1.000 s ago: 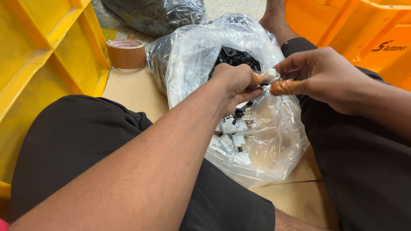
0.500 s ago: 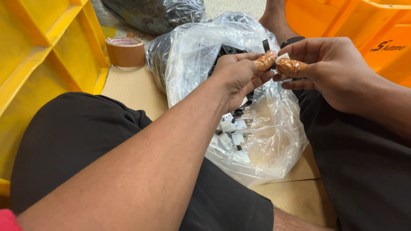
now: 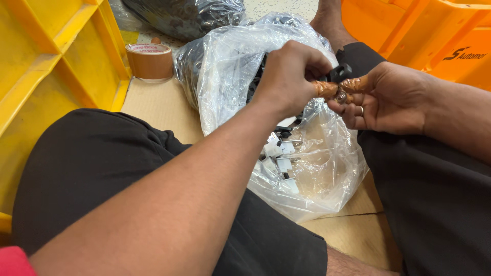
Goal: The person sits on the floor and assembles small white plastic housings, pressing black rubber grommet pieces into each housing by hand and placing the completed assemblies into a plastic bag. They repeatedly pick parts from the bag, fit them together, and set finished units aside.
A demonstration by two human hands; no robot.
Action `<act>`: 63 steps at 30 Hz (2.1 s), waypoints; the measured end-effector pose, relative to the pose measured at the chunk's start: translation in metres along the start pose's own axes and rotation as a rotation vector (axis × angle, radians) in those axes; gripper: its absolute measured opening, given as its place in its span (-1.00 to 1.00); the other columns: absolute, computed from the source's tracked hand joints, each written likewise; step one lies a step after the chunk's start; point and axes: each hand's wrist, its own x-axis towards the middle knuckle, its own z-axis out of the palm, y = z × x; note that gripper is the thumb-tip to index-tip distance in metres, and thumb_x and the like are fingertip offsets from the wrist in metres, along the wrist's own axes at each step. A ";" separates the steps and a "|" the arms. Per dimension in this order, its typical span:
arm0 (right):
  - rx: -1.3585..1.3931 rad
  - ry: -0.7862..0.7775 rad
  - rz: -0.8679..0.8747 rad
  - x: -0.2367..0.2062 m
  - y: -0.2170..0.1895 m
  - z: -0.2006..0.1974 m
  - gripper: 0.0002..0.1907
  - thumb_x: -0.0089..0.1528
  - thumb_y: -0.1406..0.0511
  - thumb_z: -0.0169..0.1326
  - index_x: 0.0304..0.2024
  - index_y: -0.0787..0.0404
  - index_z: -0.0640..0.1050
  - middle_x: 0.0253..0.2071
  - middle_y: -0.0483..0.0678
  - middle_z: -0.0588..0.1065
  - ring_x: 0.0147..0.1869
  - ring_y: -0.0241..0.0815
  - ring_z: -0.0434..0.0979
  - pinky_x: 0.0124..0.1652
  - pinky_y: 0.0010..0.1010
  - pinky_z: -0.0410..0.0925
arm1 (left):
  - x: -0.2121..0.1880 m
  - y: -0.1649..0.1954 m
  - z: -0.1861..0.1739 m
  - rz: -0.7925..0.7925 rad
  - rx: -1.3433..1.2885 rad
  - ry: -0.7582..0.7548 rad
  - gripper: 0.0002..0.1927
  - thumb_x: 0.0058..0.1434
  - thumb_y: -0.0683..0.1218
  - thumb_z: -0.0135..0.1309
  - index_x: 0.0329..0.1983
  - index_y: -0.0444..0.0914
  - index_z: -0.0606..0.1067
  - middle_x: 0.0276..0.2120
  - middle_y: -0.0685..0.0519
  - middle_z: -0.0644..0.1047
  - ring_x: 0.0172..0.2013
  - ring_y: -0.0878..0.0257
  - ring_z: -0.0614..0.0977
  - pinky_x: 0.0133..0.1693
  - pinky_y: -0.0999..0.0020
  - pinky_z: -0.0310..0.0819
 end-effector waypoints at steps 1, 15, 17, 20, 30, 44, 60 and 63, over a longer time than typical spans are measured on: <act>0.020 0.016 0.059 0.001 0.000 -0.001 -0.74 0.40 0.32 -0.26 0.01 0.30 0.42 -0.10 0.03 0.54 -0.06 -0.21 0.59 -0.06 -0.35 0.47 | -0.001 0.001 -0.001 0.018 -0.001 0.011 -0.75 0.00 -0.23 0.32 -0.21 -0.25 0.67 -0.24 -0.02 0.73 -0.28 0.27 0.76 -0.17 0.46 0.67; -0.826 0.229 -0.807 -0.021 0.004 0.016 -0.66 0.27 0.32 0.23 0.06 0.35 0.61 -0.17 0.03 0.64 -0.18 -0.29 0.62 -0.17 -0.51 0.49 | 0.005 -0.006 0.001 -0.981 -1.330 -0.207 -0.71 0.34 -0.06 0.09 -0.20 -0.44 0.47 -0.26 -0.14 0.56 -0.30 0.17 0.68 -0.16 0.41 0.72; -0.859 0.263 -0.796 -0.021 0.003 0.017 -0.67 0.27 0.32 0.24 0.06 0.35 0.62 -0.19 0.04 0.65 -0.20 -0.28 0.62 -0.20 -0.50 0.48 | 0.006 -0.004 0.001 -0.962 -1.277 -0.174 -0.73 0.34 -0.09 0.07 -0.14 -0.45 0.47 -0.24 -0.14 0.56 -0.30 0.19 0.68 -0.16 0.40 0.74; -0.667 0.288 -0.638 -0.019 0.003 0.018 -0.69 0.27 0.36 0.22 0.04 0.40 0.63 -0.19 0.05 0.64 -0.24 -0.29 0.60 -0.24 -0.51 0.45 | 0.004 0.001 0.004 -0.750 -0.896 -0.105 -0.75 0.27 -0.19 0.08 -0.04 -0.44 0.49 -0.22 -0.14 0.61 -0.31 0.21 0.71 -0.20 0.41 0.77; -0.661 0.178 -0.643 -0.028 -0.016 0.040 -0.64 0.25 0.37 0.14 0.10 0.32 0.58 -0.16 0.01 0.65 -0.21 -0.33 0.63 -0.23 -0.52 0.50 | -0.012 -0.007 -0.012 -0.601 -1.164 -0.128 -0.70 0.30 -0.15 0.08 0.07 -0.34 0.52 -0.15 -0.05 0.60 -0.16 0.19 0.64 -0.01 0.26 0.65; -0.655 0.054 -0.558 -0.029 -0.021 0.052 -0.68 0.22 0.37 0.16 0.04 0.30 0.60 -0.26 -0.05 0.62 -0.27 -0.33 0.61 -0.26 -0.52 0.51 | -0.033 0.001 -0.024 -0.708 -1.243 -0.090 -0.77 0.30 -0.16 0.05 -0.01 -0.34 0.47 -0.13 -0.03 0.52 -0.11 0.23 0.56 0.04 0.30 0.61; -0.623 0.013 -0.519 -0.021 -0.020 0.049 -0.67 0.22 0.38 0.16 0.04 0.31 0.56 -0.20 -0.05 0.61 -0.22 -0.31 0.62 -0.26 -0.52 0.52 | -0.035 0.001 -0.022 -0.716 -1.222 -0.051 -0.72 0.30 -0.10 0.10 0.01 -0.33 0.45 -0.13 -0.02 0.50 -0.12 0.24 0.56 0.05 0.29 0.59; -0.622 0.012 -0.516 -0.022 -0.020 0.049 -0.66 0.22 0.38 0.16 0.05 0.31 0.56 -0.19 -0.05 0.62 -0.21 -0.31 0.63 -0.25 -0.52 0.52 | -0.036 0.000 -0.022 -0.724 -1.212 -0.056 -0.72 0.30 -0.10 0.09 0.01 -0.34 0.45 -0.13 -0.03 0.50 -0.11 0.24 0.56 0.06 0.29 0.59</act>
